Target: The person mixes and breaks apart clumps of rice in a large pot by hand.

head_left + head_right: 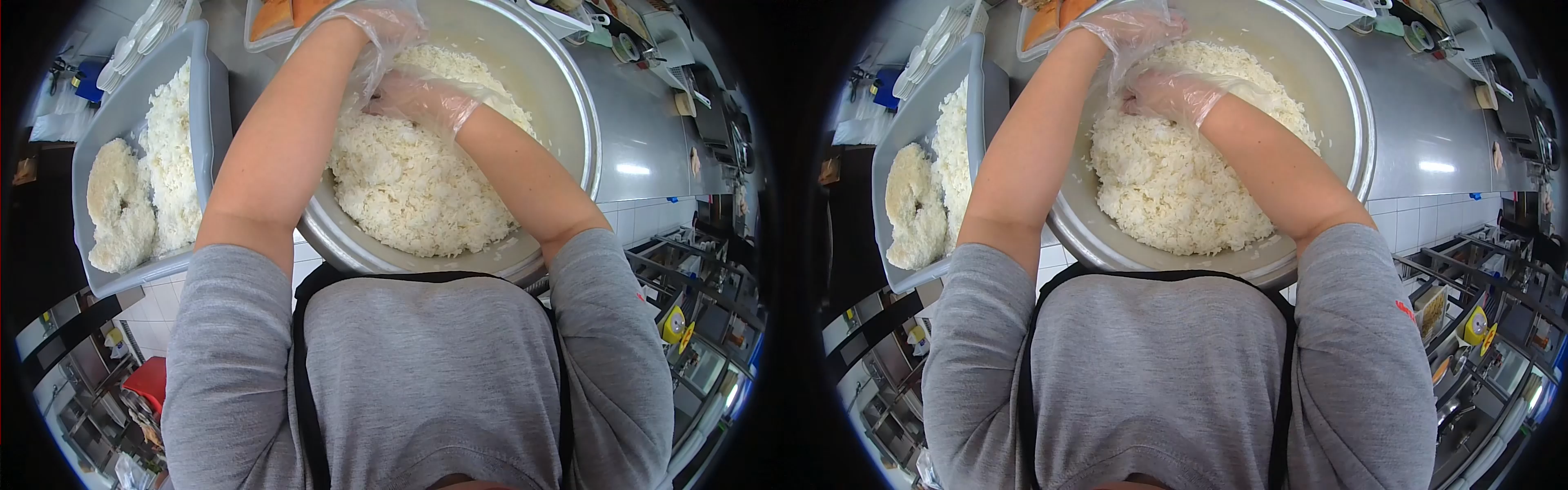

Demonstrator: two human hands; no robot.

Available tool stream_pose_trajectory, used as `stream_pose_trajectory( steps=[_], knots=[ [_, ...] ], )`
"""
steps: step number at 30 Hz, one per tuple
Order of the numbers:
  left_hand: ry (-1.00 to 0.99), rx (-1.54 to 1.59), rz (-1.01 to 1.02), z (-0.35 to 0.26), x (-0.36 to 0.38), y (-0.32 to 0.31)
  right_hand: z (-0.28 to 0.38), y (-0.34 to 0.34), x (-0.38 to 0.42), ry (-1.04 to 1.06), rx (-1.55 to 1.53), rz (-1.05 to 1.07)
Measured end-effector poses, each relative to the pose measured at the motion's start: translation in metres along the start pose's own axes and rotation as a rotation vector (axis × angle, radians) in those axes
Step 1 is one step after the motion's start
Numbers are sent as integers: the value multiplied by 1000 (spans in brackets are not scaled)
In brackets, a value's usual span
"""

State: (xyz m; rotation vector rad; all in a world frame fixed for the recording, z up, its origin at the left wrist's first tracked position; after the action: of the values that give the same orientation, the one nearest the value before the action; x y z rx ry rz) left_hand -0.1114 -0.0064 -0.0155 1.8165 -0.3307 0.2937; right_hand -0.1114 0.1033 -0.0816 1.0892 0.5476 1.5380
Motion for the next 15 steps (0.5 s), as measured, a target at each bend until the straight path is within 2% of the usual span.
stream_pose_trajectory(
  steps=[3, 7, 9, 10, 12, 15],
  knots=[
    [1, -3, 2, 0, 1, 1, 9, 0, 7, 88, 147, 98],
    [-4, -3, -2, 0, 0, 1, -3, 19, 25, 219, 175, 8],
    [-7, 2, -1, 0, -1, 0, -24, 41, 19, -116, 189, -30],
    [-10, -1, 0, -1, -1, 1, -39, 41, 19, -118, 187, -30],
    [-12, -1, -1, -1, -1, 2, -60, 45, 20, -179, 229, -195],
    [-15, -1, 3, -2, -2, 0, -65, 41, 13, -180, 360, -226]
  ],
)
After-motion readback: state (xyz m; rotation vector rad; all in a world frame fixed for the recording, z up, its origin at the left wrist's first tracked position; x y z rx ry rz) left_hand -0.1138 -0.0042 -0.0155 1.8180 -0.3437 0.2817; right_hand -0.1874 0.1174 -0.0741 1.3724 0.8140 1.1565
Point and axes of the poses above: each hand's wrist, its own x-axis away from the middle knuckle, its own y-axis out of the back of the hand, z = x × y, the point moved 2 cm from there along -x, towards the middle knuckle, and after that the axes turned 12 degrees about z, right-handed, at the moved point
